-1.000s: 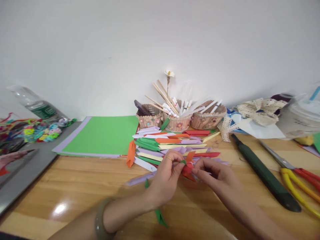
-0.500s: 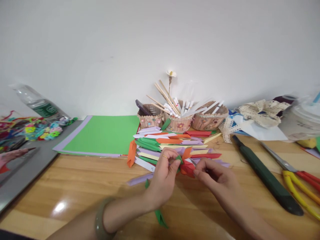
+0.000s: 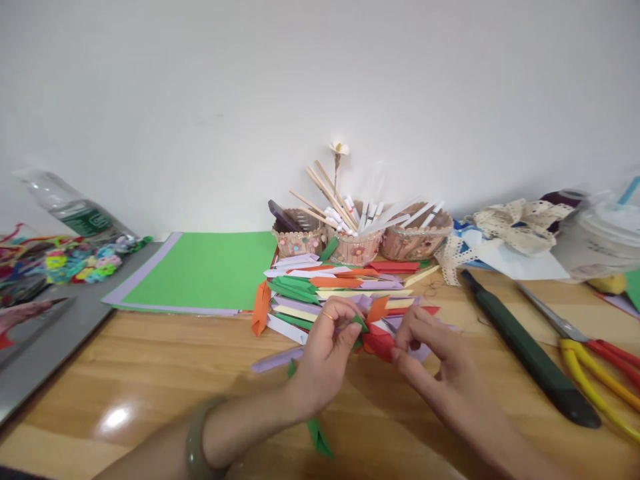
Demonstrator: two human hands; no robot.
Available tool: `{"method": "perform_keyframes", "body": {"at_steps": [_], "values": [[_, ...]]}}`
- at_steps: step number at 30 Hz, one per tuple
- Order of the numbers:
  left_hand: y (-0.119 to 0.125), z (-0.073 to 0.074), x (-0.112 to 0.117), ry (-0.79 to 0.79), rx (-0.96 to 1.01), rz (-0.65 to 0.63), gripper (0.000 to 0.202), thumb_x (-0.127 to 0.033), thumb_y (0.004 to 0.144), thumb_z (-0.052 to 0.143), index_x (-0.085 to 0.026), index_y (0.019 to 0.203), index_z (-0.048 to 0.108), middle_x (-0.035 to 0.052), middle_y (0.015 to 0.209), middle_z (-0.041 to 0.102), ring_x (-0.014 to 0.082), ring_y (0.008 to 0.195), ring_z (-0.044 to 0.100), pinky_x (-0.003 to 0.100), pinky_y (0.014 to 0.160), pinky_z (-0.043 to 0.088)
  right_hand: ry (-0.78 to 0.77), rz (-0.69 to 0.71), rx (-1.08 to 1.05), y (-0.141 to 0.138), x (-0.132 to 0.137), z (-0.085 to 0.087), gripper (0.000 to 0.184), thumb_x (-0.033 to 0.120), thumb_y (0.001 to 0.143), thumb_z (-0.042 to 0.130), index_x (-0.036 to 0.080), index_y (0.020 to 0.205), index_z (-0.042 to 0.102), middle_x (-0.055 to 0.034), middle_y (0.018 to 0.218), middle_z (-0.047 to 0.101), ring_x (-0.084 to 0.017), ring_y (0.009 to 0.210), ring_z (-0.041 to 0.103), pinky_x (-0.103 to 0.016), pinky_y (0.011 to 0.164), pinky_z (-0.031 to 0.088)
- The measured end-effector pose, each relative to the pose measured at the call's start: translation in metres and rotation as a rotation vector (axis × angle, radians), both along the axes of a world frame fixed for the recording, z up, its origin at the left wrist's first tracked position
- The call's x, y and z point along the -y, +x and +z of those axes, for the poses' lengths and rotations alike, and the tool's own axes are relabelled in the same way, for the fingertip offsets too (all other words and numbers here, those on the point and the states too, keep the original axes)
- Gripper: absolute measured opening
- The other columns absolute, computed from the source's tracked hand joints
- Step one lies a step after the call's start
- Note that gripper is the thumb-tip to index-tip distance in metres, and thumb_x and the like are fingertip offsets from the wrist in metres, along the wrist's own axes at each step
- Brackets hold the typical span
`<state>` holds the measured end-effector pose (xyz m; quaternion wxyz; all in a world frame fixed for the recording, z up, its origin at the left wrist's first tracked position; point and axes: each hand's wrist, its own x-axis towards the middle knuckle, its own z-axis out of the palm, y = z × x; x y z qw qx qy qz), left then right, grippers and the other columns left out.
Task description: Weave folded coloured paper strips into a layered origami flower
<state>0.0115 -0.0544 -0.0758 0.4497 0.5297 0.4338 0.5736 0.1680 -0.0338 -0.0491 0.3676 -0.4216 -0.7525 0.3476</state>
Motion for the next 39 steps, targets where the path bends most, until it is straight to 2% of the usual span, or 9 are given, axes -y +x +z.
{"method": "perform_keyframes", "body": {"at_steps": [4, 6, 8, 12, 18, 24, 31, 35, 39], "values": [[-0.002, 0.002, -0.004, -0.112, 0.179, -0.055, 0.015, -0.034, 0.083, 0.049, -0.019, 0.082, 0.049, 0.0023, 0.089, 0.05, 0.0128, 0.081, 0.047, 0.024, 0.073, 0.04, -0.096, -0.119, -0.235, 0.008, -0.008, 0.001, 0.024, 0.027, 0.079, 0.048, 0.022, 0.055, 0.045, 0.0003, 0.059, 0.046, -0.016, 0.06, 0.046, -0.027, 0.053, 0.037], [-0.002, 0.002, -0.007, -0.198, 0.303, -0.106, 0.016, -0.035, 0.081, 0.053, -0.02, 0.081, 0.05, 0.0008, 0.088, 0.051, 0.0109, 0.075, 0.048, 0.023, 0.07, 0.042, -0.185, -0.155, -0.283, 0.008, -0.012, 0.002, 0.014, 0.031, 0.079, 0.052, 0.024, 0.067, 0.056, -0.0009, 0.07, 0.057, -0.017, 0.069, 0.053, -0.026, 0.058, 0.042], [0.0, 0.004, -0.008, -0.282, 0.4, -0.157, 0.017, -0.036, 0.078, 0.056, -0.02, 0.081, 0.052, -0.0006, 0.085, 0.051, 0.0092, 0.069, 0.048, 0.022, 0.065, 0.042, -0.291, -0.108, -0.305, 0.005, -0.015, 0.004, 0.015, 0.034, 0.077, 0.054, 0.024, 0.085, 0.062, -0.0028, 0.088, 0.065, -0.02, 0.082, 0.058, -0.028, 0.068, 0.046], [0.0, 0.009, -0.007, -0.373, 0.421, -0.2, 0.019, -0.033, 0.071, 0.065, -0.018, 0.076, 0.056, -0.0001, 0.08, 0.053, 0.01, 0.071, 0.05, 0.02, 0.062, 0.041, -0.387, -0.015, -0.229, -0.001, -0.014, 0.007, 0.021, 0.038, 0.074, 0.057, 0.02, 0.082, 0.065, -0.0029, 0.082, 0.068, -0.019, 0.075, 0.062, -0.027, 0.064, 0.049], [-0.004, 0.012, -0.009, -0.334, 0.364, -0.186, 0.026, -0.037, 0.078, 0.051, -0.015, 0.068, 0.061, 0.0027, 0.077, 0.058, 0.0138, 0.077, 0.053, 0.023, 0.07, 0.043, -0.205, -0.068, -0.058, -0.002, -0.008, 0.003, 0.017, 0.033, 0.074, 0.06, 0.018, 0.078, 0.068, -0.0026, 0.07, 0.069, -0.017, 0.061, 0.061, -0.025, 0.055, 0.048], [-0.001, 0.007, -0.006, -0.316, -0.024, -0.048, 0.02, -0.029, 0.07, 0.064, -0.017, 0.086, 0.067, 0.0047, 0.088, 0.068, 0.0155, 0.076, 0.059, 0.025, 0.069, 0.046, 0.178, -0.104, 0.001, -0.001, -0.005, -0.008, 0.015, 0.024, 0.076, 0.062, 0.019, 0.088, 0.069, -0.0056, 0.081, 0.072, -0.019, 0.07, 0.065, -0.029, 0.063, 0.052], [0.0, 0.003, 0.002, -0.175, -0.162, 0.072, 0.015, -0.024, 0.075, 0.06, -0.018, 0.086, 0.068, 0.0043, 0.087, 0.071, 0.0152, 0.08, 0.063, 0.024, 0.073, 0.048, 0.55, -0.125, 0.098, 0.002, -0.005, -0.012, 0.014, 0.02, 0.078, 0.06, 0.018, 0.091, 0.066, -0.005, 0.078, 0.072, -0.018, 0.068, 0.066, -0.029, 0.062, 0.053], [0.0, 0.001, 0.0, -0.027, -0.203, 0.076, 0.014, -0.02, 0.075, 0.06, -0.02, 0.086, 0.069, 0.0043, 0.093, 0.069, 0.0155, 0.091, 0.061, 0.025, 0.084, 0.046, 0.619, -0.134, 0.117, 0.003, -0.006, -0.012, 0.013, 0.018, 0.079, 0.06, 0.015, 0.091, 0.066, -0.0069, 0.079, 0.072, -0.018, 0.07, 0.067, -0.03, 0.064, 0.054], [0.001, 0.0, 0.0, -0.028, -0.187, 0.083, 0.016, -0.017, 0.075, 0.059, -0.021, 0.087, 0.068, 0.0029, 0.089, 0.068, 0.0143, 0.086, 0.061, 0.023, 0.078, 0.048, 0.594, -0.138, 0.092, 0.002, -0.005, -0.012, 0.013, 0.021, 0.079, 0.06, 0.016, 0.089, 0.066, -0.0052, 0.077, 0.073, -0.017, 0.068, 0.067, -0.028, 0.061, 0.054]]}}
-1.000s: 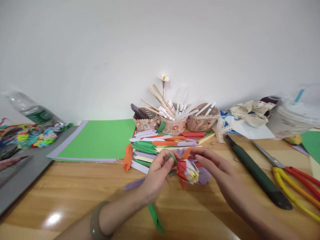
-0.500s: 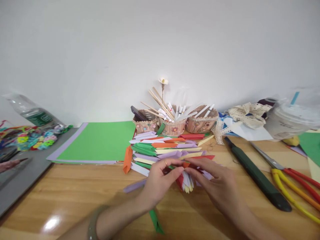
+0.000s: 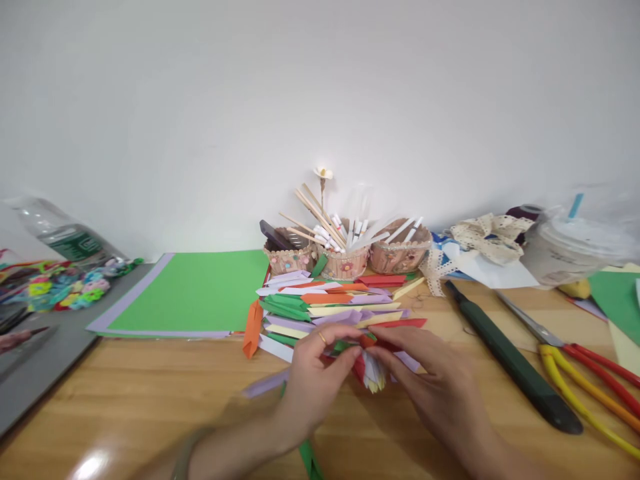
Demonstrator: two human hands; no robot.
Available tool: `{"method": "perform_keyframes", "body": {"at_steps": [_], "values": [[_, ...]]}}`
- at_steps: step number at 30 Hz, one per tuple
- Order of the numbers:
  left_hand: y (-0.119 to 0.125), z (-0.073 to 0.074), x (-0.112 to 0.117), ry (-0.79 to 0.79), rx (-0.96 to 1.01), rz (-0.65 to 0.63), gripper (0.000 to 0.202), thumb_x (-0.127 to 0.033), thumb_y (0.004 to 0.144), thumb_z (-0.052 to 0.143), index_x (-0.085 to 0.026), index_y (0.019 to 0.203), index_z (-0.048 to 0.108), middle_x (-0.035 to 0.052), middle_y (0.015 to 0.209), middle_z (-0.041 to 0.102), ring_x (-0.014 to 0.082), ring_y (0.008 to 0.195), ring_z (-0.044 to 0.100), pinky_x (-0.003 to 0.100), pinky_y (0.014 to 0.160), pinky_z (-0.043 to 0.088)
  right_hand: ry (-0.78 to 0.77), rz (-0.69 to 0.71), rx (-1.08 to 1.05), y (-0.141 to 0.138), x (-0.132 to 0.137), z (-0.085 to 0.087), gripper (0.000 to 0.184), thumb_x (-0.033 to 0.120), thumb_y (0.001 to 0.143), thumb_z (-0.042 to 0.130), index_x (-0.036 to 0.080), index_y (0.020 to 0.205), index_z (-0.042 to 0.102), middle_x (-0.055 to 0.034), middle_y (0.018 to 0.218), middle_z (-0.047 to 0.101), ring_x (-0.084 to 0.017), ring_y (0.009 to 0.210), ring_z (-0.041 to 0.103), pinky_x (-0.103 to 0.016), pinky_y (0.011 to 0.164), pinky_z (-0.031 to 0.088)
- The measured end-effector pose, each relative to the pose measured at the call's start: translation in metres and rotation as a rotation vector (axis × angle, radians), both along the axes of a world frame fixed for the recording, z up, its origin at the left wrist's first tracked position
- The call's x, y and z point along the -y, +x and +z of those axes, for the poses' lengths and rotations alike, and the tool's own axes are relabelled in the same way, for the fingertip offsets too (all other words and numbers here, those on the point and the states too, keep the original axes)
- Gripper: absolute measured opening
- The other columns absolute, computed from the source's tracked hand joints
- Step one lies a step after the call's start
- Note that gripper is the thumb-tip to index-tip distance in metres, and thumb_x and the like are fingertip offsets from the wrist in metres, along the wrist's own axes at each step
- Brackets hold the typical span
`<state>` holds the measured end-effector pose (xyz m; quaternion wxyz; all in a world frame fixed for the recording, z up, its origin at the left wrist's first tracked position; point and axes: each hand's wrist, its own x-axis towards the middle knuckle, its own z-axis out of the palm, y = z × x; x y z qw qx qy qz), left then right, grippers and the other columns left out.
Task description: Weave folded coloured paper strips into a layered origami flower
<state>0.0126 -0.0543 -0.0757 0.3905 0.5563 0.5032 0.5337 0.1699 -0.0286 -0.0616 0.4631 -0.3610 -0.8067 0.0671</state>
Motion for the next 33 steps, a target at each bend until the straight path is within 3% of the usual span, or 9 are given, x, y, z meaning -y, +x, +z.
{"method": "perform_keyframes", "body": {"at_steps": [7, 13, 19, 25, 27, 29, 33], "values": [[0.0, -0.005, 0.002, -0.01, -0.026, 0.026, 0.015, -0.02, 0.078, 0.057, -0.021, 0.088, 0.068, 0.0033, 0.089, 0.07, 0.0144, 0.084, 0.062, 0.022, 0.075, 0.049, 0.056, -0.031, 0.009, -0.001, 0.0, 0.0, 0.012, 0.021, 0.079, 0.06, 0.018, 0.089, 0.065, -0.0035, 0.076, 0.073, -0.017, 0.066, 0.067, -0.028, 0.062, 0.054], [0.0, -0.007, 0.003, 0.115, -0.089, 0.027, 0.013, -0.019, 0.079, 0.056, -0.02, 0.086, 0.066, 0.0043, 0.09, 0.07, 0.0137, 0.086, 0.063, 0.023, 0.078, 0.049, 0.11, -0.051, 0.026, 0.001, 0.0, 0.0, 0.009, 0.02, 0.079, 0.06, 0.018, 0.088, 0.063, -0.0028, 0.076, 0.072, -0.016, 0.067, 0.067, -0.027, 0.063, 0.052], [-0.001, -0.001, -0.001, 0.331, -0.154, 0.03, 0.008, -0.012, 0.076, 0.059, -0.018, 0.08, 0.062, 0.0024, 0.081, 0.064, 0.011, 0.079, 0.06, 0.02, 0.071, 0.048, 0.089, -0.04, 0.06, 0.002, -0.002, -0.006, 0.015, 0.018, 0.078, 0.062, 0.019, 0.092, 0.059, -0.0025, 0.081, 0.071, -0.016, 0.072, 0.066, -0.029, 0.067, 0.049], [-0.003, 0.001, -0.001, 0.383, -0.154, -0.029, 0.007, -0.011, 0.076, 0.058, -0.017, 0.074, 0.06, 0.0028, 0.076, 0.059, 0.0125, 0.077, 0.058, 0.023, 0.071, 0.046, 0.086, 0.022, 0.054, 0.002, -0.002, -0.004, 0.006, 0.015, 0.079, 0.059, 0.02, 0.084, 0.058, -0.0021, 0.077, 0.069, -0.016, 0.072, 0.064, -0.028, 0.066, 0.049], [-0.004, 0.0, -0.002, 0.325, -0.109, -0.07, 0.003, -0.015, 0.076, 0.059, -0.017, 0.074, 0.059, 0.003, 0.076, 0.06, 0.0132, 0.077, 0.057, 0.025, 0.072, 0.045, 0.028, 0.107, 0.026, 0.002, -0.003, -0.001, 0.006, 0.014, 0.08, 0.057, 0.02, 0.08, 0.058, -0.0014, 0.073, 0.067, -0.015, 0.07, 0.063, -0.025, 0.063, 0.048], [-0.005, 0.0, -0.003, 0.167, -0.006, -0.123, 0.005, -0.021, 0.076, 0.06, -0.017, 0.074, 0.058, 0.0025, 0.075, 0.06, 0.0131, 0.075, 0.056, 0.025, 0.07, 0.044, -0.108, 0.164, -0.01, 0.002, -0.004, 0.003, 0.007, 0.016, 0.08, 0.056, 0.02, 0.075, 0.058, -0.0011, 0.068, 0.065, -0.014, 0.065, 0.06, -0.024, 0.06, 0.047], [-0.006, 0.001, -0.009, -0.214, 0.25, -0.237, 0.022, -0.034, 0.069, 0.067, -0.015, 0.075, 0.057, 0.0, 0.071, 0.057, 0.0097, 0.063, 0.051, 0.021, 0.059, 0.04, -0.552, 0.191, -0.073, -0.001, -0.007, 0.01, 0.018, 0.03, 0.081, 0.055, 0.018, 0.068, 0.06, -0.0012, 0.063, 0.062, -0.014, 0.058, 0.057, -0.023, 0.052, 0.044]]}}
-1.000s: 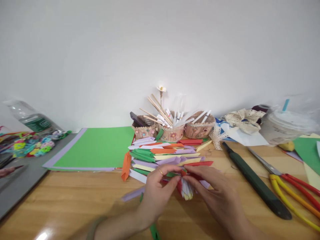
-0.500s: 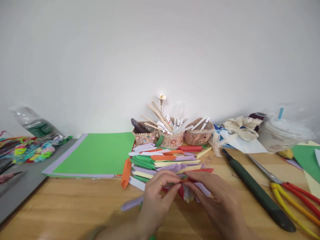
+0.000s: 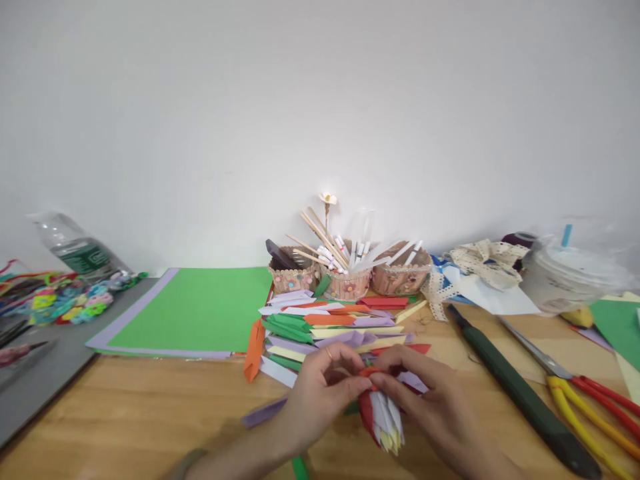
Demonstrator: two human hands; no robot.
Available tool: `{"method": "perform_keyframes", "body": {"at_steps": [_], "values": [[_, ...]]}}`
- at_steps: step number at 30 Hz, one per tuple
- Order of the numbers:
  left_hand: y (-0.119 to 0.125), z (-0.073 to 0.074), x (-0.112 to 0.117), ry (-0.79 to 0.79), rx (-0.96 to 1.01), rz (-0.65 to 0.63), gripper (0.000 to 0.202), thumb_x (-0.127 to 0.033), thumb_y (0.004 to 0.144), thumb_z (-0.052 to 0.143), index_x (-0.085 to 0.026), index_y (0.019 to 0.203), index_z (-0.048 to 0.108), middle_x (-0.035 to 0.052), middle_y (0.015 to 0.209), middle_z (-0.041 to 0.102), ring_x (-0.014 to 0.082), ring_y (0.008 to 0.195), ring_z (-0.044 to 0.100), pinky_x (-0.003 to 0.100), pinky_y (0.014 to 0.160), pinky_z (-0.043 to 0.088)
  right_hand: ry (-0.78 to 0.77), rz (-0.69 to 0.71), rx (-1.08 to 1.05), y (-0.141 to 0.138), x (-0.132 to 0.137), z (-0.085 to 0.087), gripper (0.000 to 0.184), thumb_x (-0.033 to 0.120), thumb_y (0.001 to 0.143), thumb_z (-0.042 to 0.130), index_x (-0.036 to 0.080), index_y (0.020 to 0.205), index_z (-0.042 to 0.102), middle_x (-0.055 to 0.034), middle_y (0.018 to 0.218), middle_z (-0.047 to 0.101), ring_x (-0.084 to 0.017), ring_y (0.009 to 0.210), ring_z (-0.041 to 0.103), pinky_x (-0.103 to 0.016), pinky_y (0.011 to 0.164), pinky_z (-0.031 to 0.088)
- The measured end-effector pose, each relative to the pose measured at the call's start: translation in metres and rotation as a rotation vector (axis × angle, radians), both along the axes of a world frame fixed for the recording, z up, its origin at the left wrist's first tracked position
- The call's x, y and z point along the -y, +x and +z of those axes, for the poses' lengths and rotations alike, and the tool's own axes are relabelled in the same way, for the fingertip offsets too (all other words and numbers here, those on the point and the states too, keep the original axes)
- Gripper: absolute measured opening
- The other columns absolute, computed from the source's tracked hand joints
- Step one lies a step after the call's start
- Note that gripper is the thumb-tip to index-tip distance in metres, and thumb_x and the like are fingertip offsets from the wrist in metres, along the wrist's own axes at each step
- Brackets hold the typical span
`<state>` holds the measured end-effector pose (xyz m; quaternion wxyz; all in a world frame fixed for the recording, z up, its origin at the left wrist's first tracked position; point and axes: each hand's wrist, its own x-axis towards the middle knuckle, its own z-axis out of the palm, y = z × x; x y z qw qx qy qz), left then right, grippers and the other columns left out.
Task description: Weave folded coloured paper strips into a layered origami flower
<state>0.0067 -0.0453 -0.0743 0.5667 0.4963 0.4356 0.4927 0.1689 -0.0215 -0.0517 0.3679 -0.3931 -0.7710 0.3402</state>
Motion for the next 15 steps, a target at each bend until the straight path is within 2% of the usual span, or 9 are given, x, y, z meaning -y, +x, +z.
{"method": "perform_keyframes", "body": {"at_steps": [3, 7, 11, 15], "values": [[0.0005, 0.002, -0.0047, -0.097, 0.062, 0.017, 0.031, -0.039, 0.06, 0.072, -0.014, 0.067, 0.055, -0.0024, 0.061, 0.054, 0.0072, 0.055, 0.046, 0.02, 0.054, 0.036, -0.296, 0.062, -0.05, -0.0021, -0.0026, 0.003, 0.02, 0.034, 0.077, 0.057, 0.016, 0.069, 0.06, -0.0004, 0.062, 0.061, -0.012, 0.057, 0.054, -0.021, 0.051, 0.042], [0.0008, 0.0048, -0.0086, -0.16, 0.083, 0.044, 0.033, -0.039, 0.055, 0.075, -0.014, 0.063, 0.055, -0.003, 0.057, 0.055, 0.0072, 0.052, 0.047, 0.021, 0.054, 0.036, -0.501, 0.118, -0.148, -0.0033, -0.0043, 0.0066, 0.016, 0.03, 0.071, 0.063, 0.015, 0.067, 0.058, 0.0015, 0.061, 0.057, -0.01, 0.055, 0.051, -0.02, 0.051, 0.04], [-0.0011, 0.006, -0.0101, -0.179, 0.106, -0.025, 0.03, -0.033, 0.053, 0.077, -0.013, 0.066, 0.058, -0.0017, 0.062, 0.059, 0.0083, 0.057, 0.051, 0.021, 0.058, 0.039, -0.62, 0.137, -0.248, -0.0033, -0.0055, 0.0094, 0.02, 0.033, 0.068, 0.066, 0.015, 0.067, 0.059, 0.0009, 0.062, 0.058, -0.01, 0.055, 0.052, -0.02, 0.05, 0.04], [-0.0013, 0.0053, -0.0113, -0.187, 0.101, -0.025, 0.03, -0.031, 0.051, 0.078, -0.013, 0.064, 0.058, -0.0018, 0.059, 0.06, 0.0082, 0.055, 0.052, 0.021, 0.057, 0.039, -0.63, 0.129, -0.258, -0.0032, -0.0077, 0.0068, 0.018, 0.031, 0.067, 0.066, 0.014, 0.065, 0.059, 0.0018, 0.059, 0.057, -0.009, 0.052, 0.051, -0.02, 0.048, 0.039]]}}
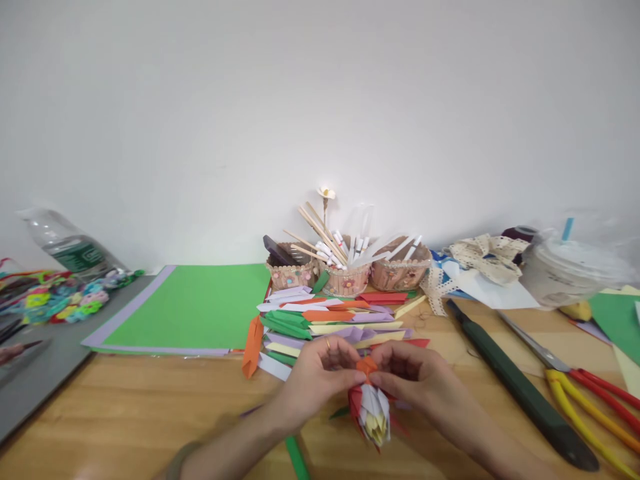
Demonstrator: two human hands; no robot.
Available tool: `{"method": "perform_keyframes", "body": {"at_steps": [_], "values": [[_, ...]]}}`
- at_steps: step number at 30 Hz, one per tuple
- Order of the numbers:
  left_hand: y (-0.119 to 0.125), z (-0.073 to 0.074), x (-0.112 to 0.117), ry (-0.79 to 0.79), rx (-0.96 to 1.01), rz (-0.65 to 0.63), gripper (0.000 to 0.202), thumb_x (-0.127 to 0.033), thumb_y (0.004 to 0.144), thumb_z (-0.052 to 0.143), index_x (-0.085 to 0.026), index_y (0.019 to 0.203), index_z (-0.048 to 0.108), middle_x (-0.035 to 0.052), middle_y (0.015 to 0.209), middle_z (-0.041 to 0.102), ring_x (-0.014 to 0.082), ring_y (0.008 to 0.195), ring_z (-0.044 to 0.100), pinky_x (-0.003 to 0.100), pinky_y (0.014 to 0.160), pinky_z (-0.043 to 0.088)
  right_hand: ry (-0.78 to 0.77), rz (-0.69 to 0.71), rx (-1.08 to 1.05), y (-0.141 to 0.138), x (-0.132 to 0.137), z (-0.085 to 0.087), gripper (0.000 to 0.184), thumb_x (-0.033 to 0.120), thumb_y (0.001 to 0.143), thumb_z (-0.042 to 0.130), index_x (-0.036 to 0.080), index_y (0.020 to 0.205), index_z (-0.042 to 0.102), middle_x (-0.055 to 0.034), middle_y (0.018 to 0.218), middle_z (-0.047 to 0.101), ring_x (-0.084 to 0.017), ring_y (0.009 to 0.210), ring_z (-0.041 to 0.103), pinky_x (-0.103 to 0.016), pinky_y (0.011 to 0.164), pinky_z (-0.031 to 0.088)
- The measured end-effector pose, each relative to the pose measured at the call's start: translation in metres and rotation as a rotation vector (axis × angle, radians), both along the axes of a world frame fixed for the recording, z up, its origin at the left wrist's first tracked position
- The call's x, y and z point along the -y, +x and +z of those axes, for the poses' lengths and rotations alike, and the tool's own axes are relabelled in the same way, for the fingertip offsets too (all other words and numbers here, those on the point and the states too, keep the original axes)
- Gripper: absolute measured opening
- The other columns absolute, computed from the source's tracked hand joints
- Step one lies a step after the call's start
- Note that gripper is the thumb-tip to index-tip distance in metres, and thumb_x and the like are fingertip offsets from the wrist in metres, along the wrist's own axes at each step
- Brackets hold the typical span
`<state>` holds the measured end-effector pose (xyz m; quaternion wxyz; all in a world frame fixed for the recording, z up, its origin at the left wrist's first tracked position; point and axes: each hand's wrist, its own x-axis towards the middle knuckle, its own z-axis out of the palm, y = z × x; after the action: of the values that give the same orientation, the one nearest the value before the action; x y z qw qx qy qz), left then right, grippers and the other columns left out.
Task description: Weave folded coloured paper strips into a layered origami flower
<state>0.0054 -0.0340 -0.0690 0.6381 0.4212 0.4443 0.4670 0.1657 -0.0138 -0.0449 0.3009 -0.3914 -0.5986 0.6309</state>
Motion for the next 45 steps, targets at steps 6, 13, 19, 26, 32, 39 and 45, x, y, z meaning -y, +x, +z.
{"method": "perform_keyframes", "body": {"at_steps": [6, 13, 19, 26, 32, 39, 45], "values": [[0.003, -0.003, -0.002, -0.044, -0.085, 0.1, 0.029, -0.028, 0.047, 0.078, -0.013, 0.058, 0.056, -0.0016, 0.053, 0.059, 0.0086, 0.05, 0.05, 0.022, 0.054, 0.039, 0.132, -0.072, 0.158, -0.003, 0.0, -0.01, 0.012, 0.024, 0.07, 0.06, 0.014, 0.063, 0.058, 0.001, 0.058, 0.059, -0.01, 0.052, 0.053, -0.021, 0.05, 0.041], [0.0, -0.012, -0.004, -0.032, -0.188, 0.056, 0.014, -0.018, 0.055, 0.069, -0.014, 0.059, 0.056, -0.0029, 0.053, 0.058, 0.0084, 0.051, 0.05, 0.022, 0.054, 0.038, 0.338, -0.122, 0.291, -0.002, 0.0, -0.022, 0.014, 0.022, 0.076, 0.053, 0.014, 0.066, 0.059, -0.0015, 0.06, 0.063, -0.012, 0.053, 0.057, -0.02, 0.046, 0.043], [0.001, -0.014, 0.001, 0.035, -0.323, 0.053, 0.009, -0.011, 0.058, 0.059, -0.016, 0.06, 0.052, -0.0038, 0.057, 0.055, 0.0092, 0.054, 0.049, 0.021, 0.053, 0.037, 0.68, -0.037, 0.366, 0.002, 0.0, -0.018, 0.012, 0.015, 0.077, 0.05, 0.018, 0.076, 0.062, 0.0, 0.065, 0.067, -0.012, 0.057, 0.06, -0.021, 0.053, 0.045], [0.002, -0.009, 0.001, 0.027, -0.221, 0.017, 0.01, -0.019, 0.06, 0.064, -0.015, 0.066, 0.056, -0.0015, 0.062, 0.057, 0.0093, 0.058, 0.051, 0.021, 0.057, 0.04, 0.709, -0.035, 0.394, 0.003, 0.001, -0.014, 0.015, 0.015, 0.078, 0.05, 0.017, 0.066, 0.059, 0.0009, 0.059, 0.065, -0.011, 0.052, 0.058, -0.018, 0.049, 0.044], [0.004, -0.007, 0.007, 0.109, -0.422, 0.035, 0.003, -0.019, 0.067, 0.057, -0.016, 0.066, 0.055, -0.0019, 0.061, 0.057, 0.0095, 0.056, 0.05, 0.02, 0.054, 0.04, 0.894, -0.05, 0.51, 0.005, 0.006, -0.028, 0.015, 0.016, 0.083, 0.046, 0.019, 0.077, 0.06, -0.0007, 0.064, 0.066, -0.012, 0.054, 0.06, -0.02, 0.052, 0.043], [0.002, -0.008, 0.007, 0.153, -0.46, 0.066, 0.009, -0.023, 0.071, 0.055, -0.016, 0.067, 0.056, -0.001, 0.061, 0.057, 0.0093, 0.054, 0.048, 0.02, 0.052, 0.039, 0.738, -0.008, 0.487, 0.002, 0.004, -0.018, 0.015, 0.016, 0.08, 0.048, 0.018, 0.071, 0.06, 0.001, 0.059, 0.065, -0.011, 0.05, 0.058, -0.019, 0.048, 0.042], [0.002, -0.003, 0.004, 0.08, -0.397, 0.034, 0.007, -0.02, 0.065, 0.061, -0.016, 0.065, 0.055, -0.0009, 0.061, 0.057, 0.0097, 0.056, 0.051, 0.02, 0.054, 0.04, 0.815, -0.029, 0.511, 0.004, 0.002, -0.021, 0.016, 0.016, 0.081, 0.048, 0.017, 0.071, 0.061, -0.0008, 0.062, 0.065, -0.012, 0.053, 0.057, -0.021, 0.05, 0.043]]}}
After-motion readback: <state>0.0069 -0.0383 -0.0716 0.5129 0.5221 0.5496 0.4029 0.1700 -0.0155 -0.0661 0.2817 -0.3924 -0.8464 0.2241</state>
